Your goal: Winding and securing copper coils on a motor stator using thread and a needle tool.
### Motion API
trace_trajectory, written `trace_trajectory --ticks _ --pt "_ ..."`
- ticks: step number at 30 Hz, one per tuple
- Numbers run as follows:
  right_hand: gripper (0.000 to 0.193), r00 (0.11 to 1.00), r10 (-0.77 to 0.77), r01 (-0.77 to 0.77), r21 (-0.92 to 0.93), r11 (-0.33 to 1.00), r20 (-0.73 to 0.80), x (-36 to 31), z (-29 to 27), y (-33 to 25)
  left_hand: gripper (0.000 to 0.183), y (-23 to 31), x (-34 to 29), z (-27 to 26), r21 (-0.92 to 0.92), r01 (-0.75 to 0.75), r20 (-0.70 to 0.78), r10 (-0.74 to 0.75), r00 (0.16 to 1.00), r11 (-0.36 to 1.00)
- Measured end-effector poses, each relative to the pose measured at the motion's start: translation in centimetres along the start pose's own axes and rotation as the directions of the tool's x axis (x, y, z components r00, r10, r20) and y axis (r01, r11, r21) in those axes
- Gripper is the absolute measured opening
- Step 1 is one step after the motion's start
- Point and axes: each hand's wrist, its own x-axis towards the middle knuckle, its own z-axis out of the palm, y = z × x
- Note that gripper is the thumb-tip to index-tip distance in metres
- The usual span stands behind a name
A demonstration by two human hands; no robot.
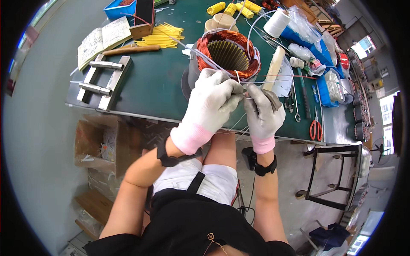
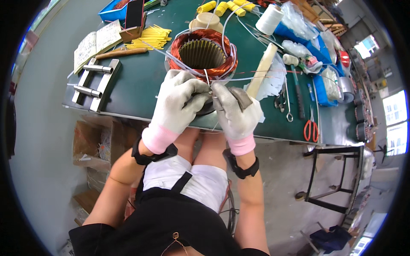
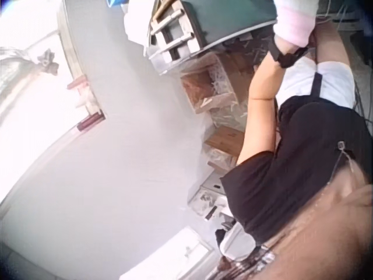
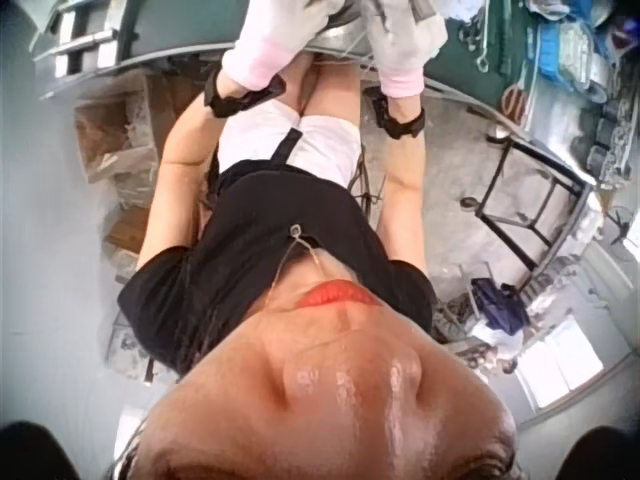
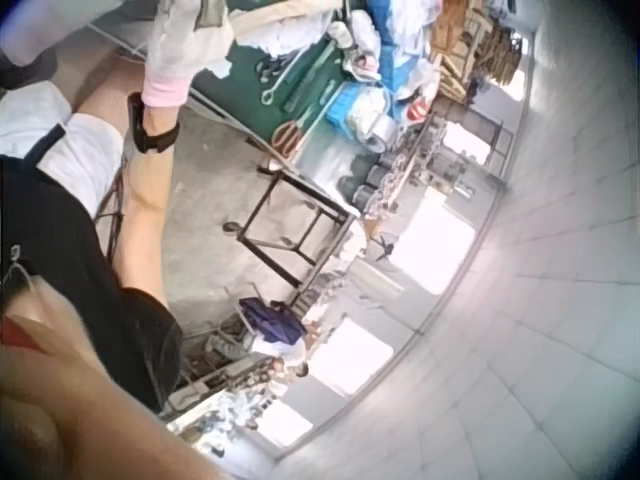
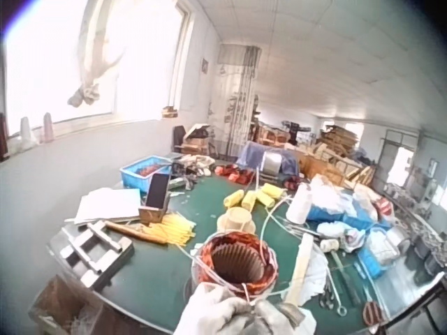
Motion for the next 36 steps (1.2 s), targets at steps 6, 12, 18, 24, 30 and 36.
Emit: trace_trajectory --ticks 6,12,18,24,30,36 --pt "0.034 0.925 -0.333 0.352 -0.083 0.932 0.18 0.8 -1.7 1.5 0.013 -0.4 0.5 -0.9 0.074 -0.06 0.156 0.048 0.987 0.995" --pt "0.015 0.868 0.442 -0.494 0.32 0.808 0.225 -2.0 -1.2 -1.5 0.018 -0.2 -1.3 -0.3 0.102 -0.158 0.074 0.151 0.986 0.982" --pt "0.009 0.655 0.67 -0.731 0.517 0.445 0.349 -3.9 -0.9 -3.3 0.028 -0.4 -2.7 0.5 0.209 -0.234 0.156 0.204 0.967 0.95" --pt "0.014 0.607 0.649 -0.755 0.587 0.293 0.458 -4.5 -0.6 -3.6 0.022 -0.3 -2.5 0.6 0.204 -0.23 0.148 0.202 0.968 0.952" --pt "0.015 0.196 0.723 -0.949 0.314 -0.031 0.662 -9.5 -1.0 -6.6 0.017 -0.9 -2.1 1.2 0.314 -0.164 0.012 0.168 0.986 0.935" --pt "0.015 0.307 0.832 -0.944 0.257 0.205 0.463 -11.3 -3.5 -2.8 0.033 -2.1 -0.2 -0.5 0.31 -0.222 -0.162 0.282 0.946 0.924"
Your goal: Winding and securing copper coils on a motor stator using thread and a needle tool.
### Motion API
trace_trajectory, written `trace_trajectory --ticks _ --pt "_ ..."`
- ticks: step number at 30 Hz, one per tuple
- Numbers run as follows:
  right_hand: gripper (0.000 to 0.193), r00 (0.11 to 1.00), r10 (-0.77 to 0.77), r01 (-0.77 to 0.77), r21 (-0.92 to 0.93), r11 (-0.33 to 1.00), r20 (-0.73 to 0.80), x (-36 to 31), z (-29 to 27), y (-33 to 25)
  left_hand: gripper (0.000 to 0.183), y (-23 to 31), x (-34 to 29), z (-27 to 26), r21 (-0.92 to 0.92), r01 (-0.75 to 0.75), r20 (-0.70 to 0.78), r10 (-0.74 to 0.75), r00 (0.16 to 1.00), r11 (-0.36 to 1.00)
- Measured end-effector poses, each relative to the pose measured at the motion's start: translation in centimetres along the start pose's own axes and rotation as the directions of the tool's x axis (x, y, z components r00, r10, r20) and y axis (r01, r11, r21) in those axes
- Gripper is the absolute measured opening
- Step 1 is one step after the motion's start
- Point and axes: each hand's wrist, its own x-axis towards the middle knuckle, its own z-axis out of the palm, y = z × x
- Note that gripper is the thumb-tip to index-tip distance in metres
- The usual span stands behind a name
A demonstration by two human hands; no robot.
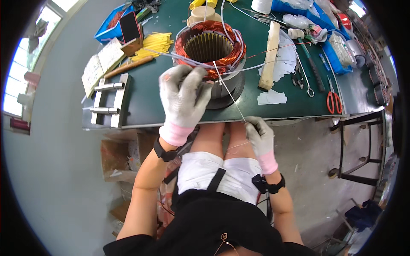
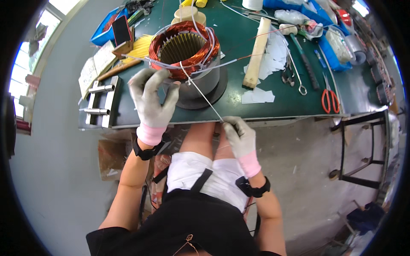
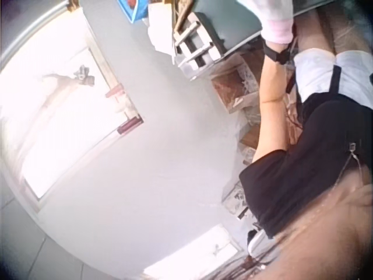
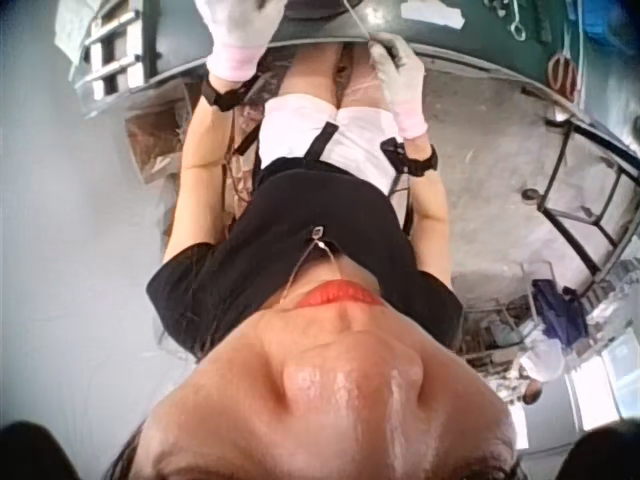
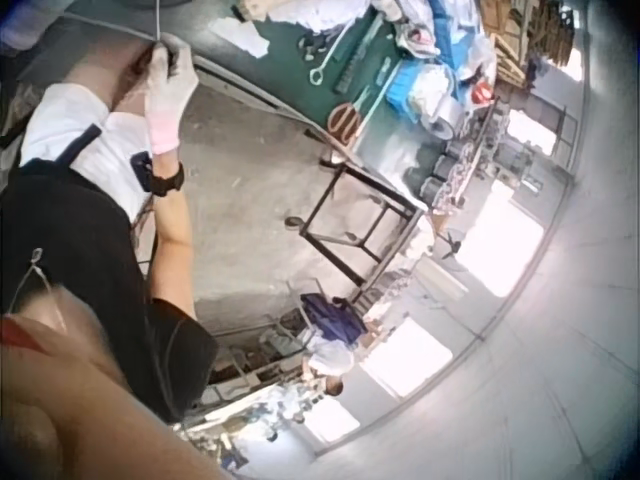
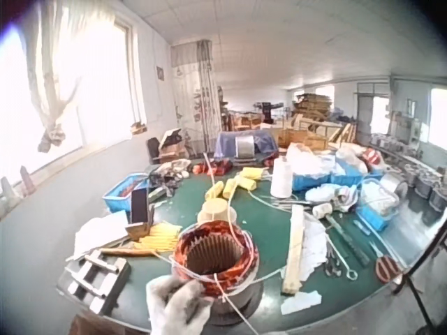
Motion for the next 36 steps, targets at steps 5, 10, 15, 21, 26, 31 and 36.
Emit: trace_trajectory --ticks 5,10,15,21,26,31,36 --pt "0.017 0.853 -0.519 0.459 -0.406 0.79 -0.047 1.8 0.8 -4.4 0.032 -2.2 2.2 0.0 0.047 -0.242 0.197 0.228 0.953 0.969" --pt "0.02 0.808 -0.588 0.584 -0.086 0.808 -0.044 5.8 3.1 -9.6 0.031 -2.8 2.5 1.0 -0.125 -0.297 0.179 0.316 0.932 0.947" --pt "0.023 0.879 -0.476 0.474 0.086 0.876 0.009 8.5 4.2 -10.4 0.033 -3.1 2.6 1.5 -0.175 -0.293 0.176 0.322 0.93 0.94" --pt "0.023 0.878 -0.476 0.461 0.173 0.87 0.054 8.7 3.7 -10.0 0.027 -3.0 2.7 2.0 -0.191 -0.275 0.175 0.309 0.935 0.942" --pt "0.024 0.9 -0.43 0.409 0.204 0.89 0.074 8.6 3.7 -10.4 0.026 -3.0 2.8 2.1 -0.174 -0.312 0.188 0.343 0.92 0.934" --pt "0.027 0.863 -0.505 0.497 0.126 0.858 0.031 8.7 4.1 -9.4 0.029 -2.9 3.1 1.8 -0.088 -0.383 0.264 0.392 0.881 0.92" --pt "0.025 0.78 -0.512 0.537 -0.037 0.843 -0.36 5.9 5.3 -7.8 0.022 -2.7 2.8 1.3 -0.042 -0.401 0.336 0.39 0.857 0.915"
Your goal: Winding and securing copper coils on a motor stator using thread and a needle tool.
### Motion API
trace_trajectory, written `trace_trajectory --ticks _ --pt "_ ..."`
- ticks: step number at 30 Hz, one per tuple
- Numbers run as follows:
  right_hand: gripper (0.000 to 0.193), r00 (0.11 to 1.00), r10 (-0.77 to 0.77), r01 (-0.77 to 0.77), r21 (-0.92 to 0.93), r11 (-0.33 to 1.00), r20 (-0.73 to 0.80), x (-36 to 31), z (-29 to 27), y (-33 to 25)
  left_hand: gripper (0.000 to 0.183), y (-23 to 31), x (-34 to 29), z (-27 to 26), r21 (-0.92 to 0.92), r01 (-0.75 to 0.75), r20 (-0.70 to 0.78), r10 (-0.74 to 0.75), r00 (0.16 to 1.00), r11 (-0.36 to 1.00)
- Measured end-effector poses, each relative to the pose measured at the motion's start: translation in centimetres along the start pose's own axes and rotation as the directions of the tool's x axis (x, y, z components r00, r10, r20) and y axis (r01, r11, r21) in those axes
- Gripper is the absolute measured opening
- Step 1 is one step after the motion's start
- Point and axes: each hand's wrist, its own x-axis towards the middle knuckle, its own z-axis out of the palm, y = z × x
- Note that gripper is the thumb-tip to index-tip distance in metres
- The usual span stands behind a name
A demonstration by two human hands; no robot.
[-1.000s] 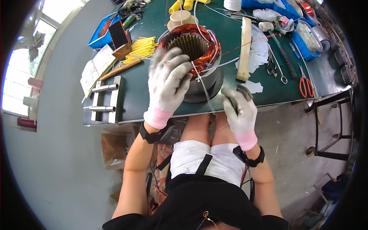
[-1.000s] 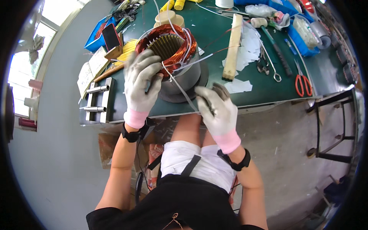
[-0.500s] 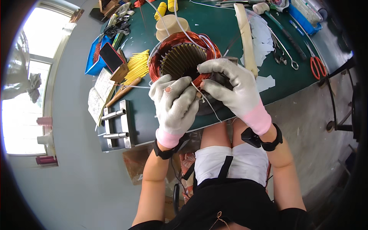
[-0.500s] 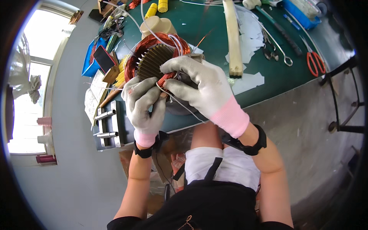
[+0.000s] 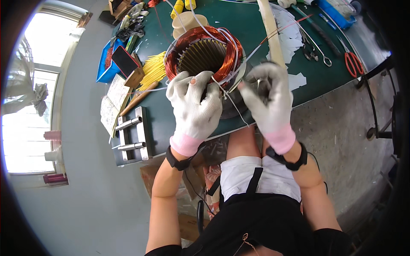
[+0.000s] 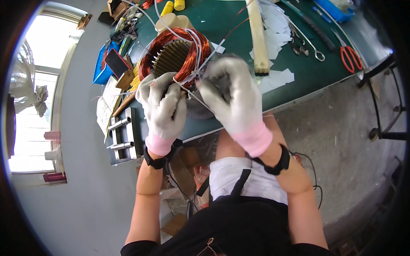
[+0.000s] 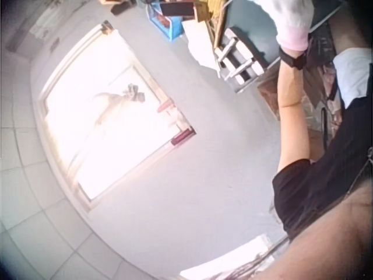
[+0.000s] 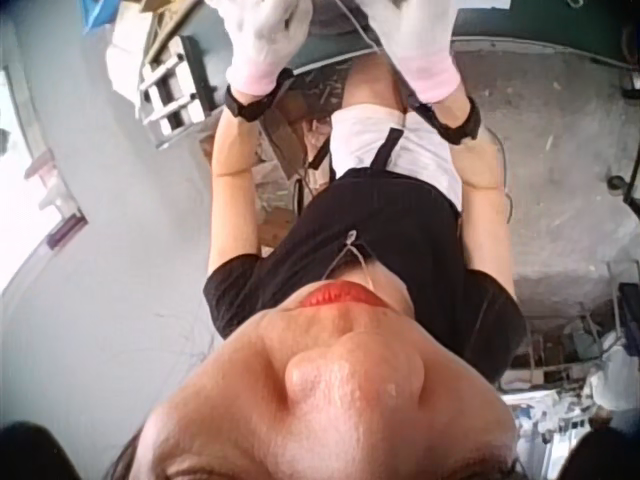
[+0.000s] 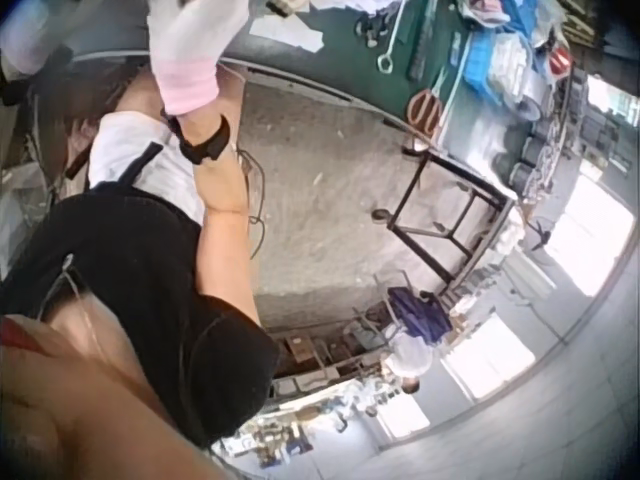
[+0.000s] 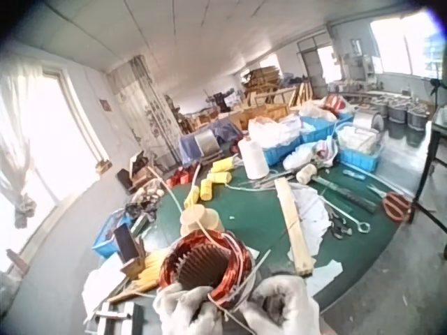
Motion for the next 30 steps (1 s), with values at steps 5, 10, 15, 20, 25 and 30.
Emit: trace_trajectory --ticks 5,10,15,20,25,30 --pt "0.024 0.551 0.522 -0.826 0.34 0.449 0.651 -3.7 -2.2 -2.3 0.021 -0.1 -0.5 0.5 -0.039 0.005 -0.048 -0.007 0.999 0.999" --pt "0.013 0.865 -0.158 0.167 0.024 0.986 0.477 -1.4 -2.7 -1.4 0.022 0.1 -0.7 0.9 -0.116 0.05 -0.109 -0.063 0.992 0.992" --pt "0.013 0.804 -0.313 0.167 0.313 0.935 0.506 0.5 -0.8 1.2 0.02 0.4 -0.6 1.1 0.001 0.011 -0.131 -0.011 0.991 1.0" --pt "0.026 0.795 -0.054 -0.586 0.741 -0.328 0.605 -1.3 1.0 -0.9 0.027 -0.5 -0.8 1.8 0.171 -0.072 -0.132 0.095 0.987 0.983" --pt "0.017 0.486 0.176 -0.792 0.517 -0.325 0.856 1.9 0.3 -3.7 0.037 -0.7 -1.2 2.3 0.102 -0.014 -0.197 0.034 0.98 0.995" --pt "0.02 0.632 0.283 -0.695 0.689 -0.204 0.721 0.1 0.4 -4.0 0.027 -0.5 -1.3 2.0 0.184 -0.026 -0.052 0.036 0.998 0.983"
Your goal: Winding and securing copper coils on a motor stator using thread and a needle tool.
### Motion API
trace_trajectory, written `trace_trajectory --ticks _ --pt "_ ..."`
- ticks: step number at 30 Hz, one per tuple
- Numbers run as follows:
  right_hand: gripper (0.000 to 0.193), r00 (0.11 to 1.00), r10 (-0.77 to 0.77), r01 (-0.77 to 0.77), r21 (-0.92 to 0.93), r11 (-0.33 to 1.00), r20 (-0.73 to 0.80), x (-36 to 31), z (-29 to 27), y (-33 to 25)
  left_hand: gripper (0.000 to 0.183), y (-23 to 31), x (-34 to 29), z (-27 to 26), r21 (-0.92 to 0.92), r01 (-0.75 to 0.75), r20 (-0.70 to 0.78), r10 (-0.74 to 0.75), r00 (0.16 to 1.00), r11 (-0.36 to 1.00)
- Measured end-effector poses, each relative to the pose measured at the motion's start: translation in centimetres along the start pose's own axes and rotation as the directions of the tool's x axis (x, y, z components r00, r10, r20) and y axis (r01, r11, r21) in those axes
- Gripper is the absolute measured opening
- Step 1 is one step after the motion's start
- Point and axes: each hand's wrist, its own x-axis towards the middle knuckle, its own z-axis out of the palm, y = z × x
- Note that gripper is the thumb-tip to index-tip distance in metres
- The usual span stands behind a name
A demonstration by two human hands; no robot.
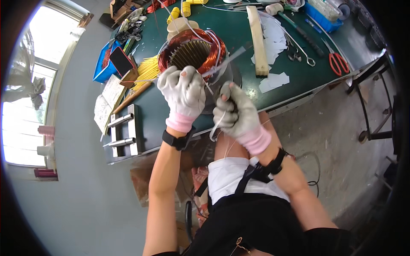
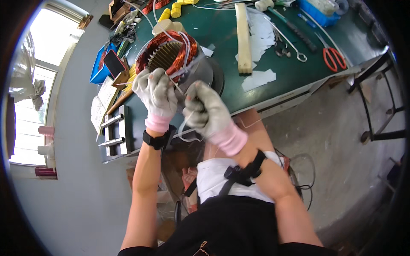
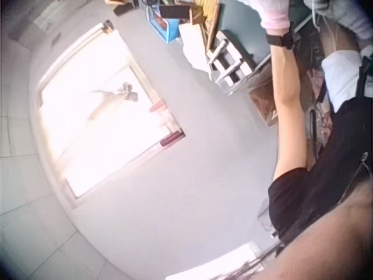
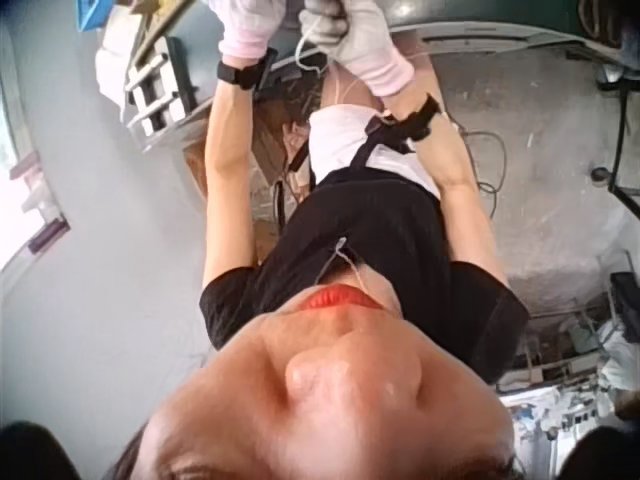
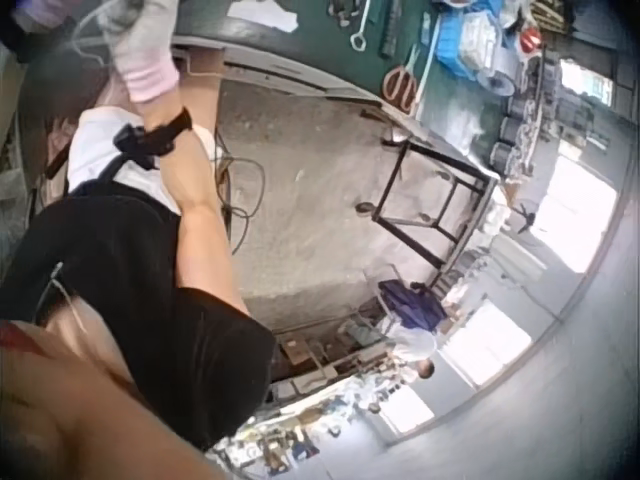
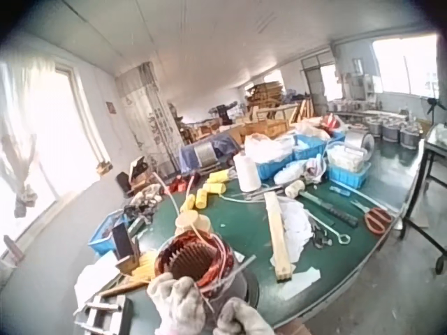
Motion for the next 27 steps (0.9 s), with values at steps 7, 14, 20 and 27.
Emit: trace_trajectory --ticks 7,14,20,27 --pt "0.024 1.0 -0.031 0.028 -0.409 0.912 -0.001 0.5 -1.3 -0.5 0.02 -0.2 0.2 -0.1 -0.091 -0.047 -0.126 0.036 0.991 0.995" --pt "0.026 0.994 -0.091 0.112 -0.493 0.863 0.065 -0.5 -5.7 -4.0 0.028 -0.5 0.6 0.1 -0.193 -0.055 -0.211 0.013 0.977 0.98" --pt "0.021 0.813 -0.558 0.145 -0.872 0.468 -0.165 -0.8 -6.5 -6.3 0.028 0.4 0.8 -1.0 -0.258 0.074 -0.08 -0.097 0.992 0.963" --pt "0.016 0.88 -0.46 0.328 -0.852 0.408 0.118 2.2 -5.8 -4.1 0.035 1.6 2.9 -3.2 -0.177 0.222 0.178 -0.191 0.965 0.959"
